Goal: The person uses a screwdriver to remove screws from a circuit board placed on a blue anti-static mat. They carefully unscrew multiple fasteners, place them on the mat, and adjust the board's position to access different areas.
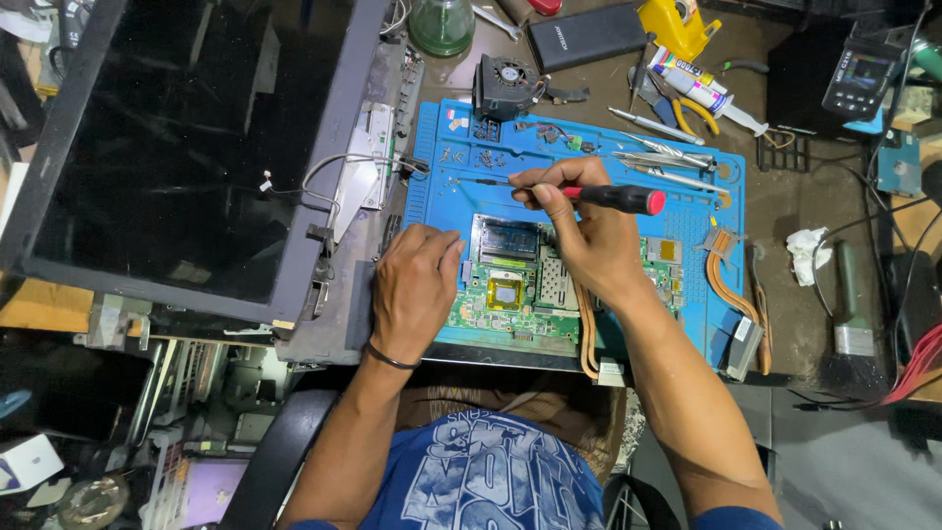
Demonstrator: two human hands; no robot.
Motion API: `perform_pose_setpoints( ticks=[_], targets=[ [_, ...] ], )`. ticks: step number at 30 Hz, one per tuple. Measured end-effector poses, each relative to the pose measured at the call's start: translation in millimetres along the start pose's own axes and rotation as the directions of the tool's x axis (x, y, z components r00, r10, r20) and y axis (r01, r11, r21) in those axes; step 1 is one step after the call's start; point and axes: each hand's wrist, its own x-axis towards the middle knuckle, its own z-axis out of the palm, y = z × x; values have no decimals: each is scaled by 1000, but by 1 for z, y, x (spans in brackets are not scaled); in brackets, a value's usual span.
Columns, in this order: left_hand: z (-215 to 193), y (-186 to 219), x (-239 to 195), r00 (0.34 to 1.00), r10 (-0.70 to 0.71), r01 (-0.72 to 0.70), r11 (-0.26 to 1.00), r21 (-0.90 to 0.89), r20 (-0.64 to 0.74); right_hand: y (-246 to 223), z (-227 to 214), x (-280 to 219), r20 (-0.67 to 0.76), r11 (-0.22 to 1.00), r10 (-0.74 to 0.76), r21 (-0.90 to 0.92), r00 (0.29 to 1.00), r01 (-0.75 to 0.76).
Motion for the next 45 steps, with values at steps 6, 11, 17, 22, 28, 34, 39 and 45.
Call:
perform_pose_setpoints(
  ticks=[6, 11, 17, 22, 28, 34, 39, 45],
  targets=[
    [-4, 7, 8, 994, -64, 58, 996, -72, -86, 2, -9, -9, -107, 986, 30, 166, 994, -12],
    [-2, 15, 20, 986, -101, 66, 968, -243, -135, 1, -33, -29, -200, 961, 132, 268, 971, -76],
    [7, 32, 28, 979, -155, 81, 889, -450, -130, 9, -54, -59, -329, 887, 294, 444, 897, -127],
    [12, 47, 29, 971, -190, 88, 849, -522, -145, 15, -63, -73, -383, 867, 326, 485, 865, -112],
    [10, 61, 29, 958, -170, 29, 858, -513, -230, 20, -68, -84, -406, 858, 330, 505, 852, -92],
    [11, 64, 30, 954, -52, -103, 870, -483, -296, 21, -73, -94, -425, 873, 309, 482, 851, -77],
    [13, 64, 28, 866, 330, -370, 928, -37, -374, 4, -77, -104, -477, 915, 320, 378, 818, -138],
    [14, 66, 28, 849, 392, -429, 903, -30, -353, -6, -79, -108, -461, 948, 227, 307, 858, -86]
  ],
)
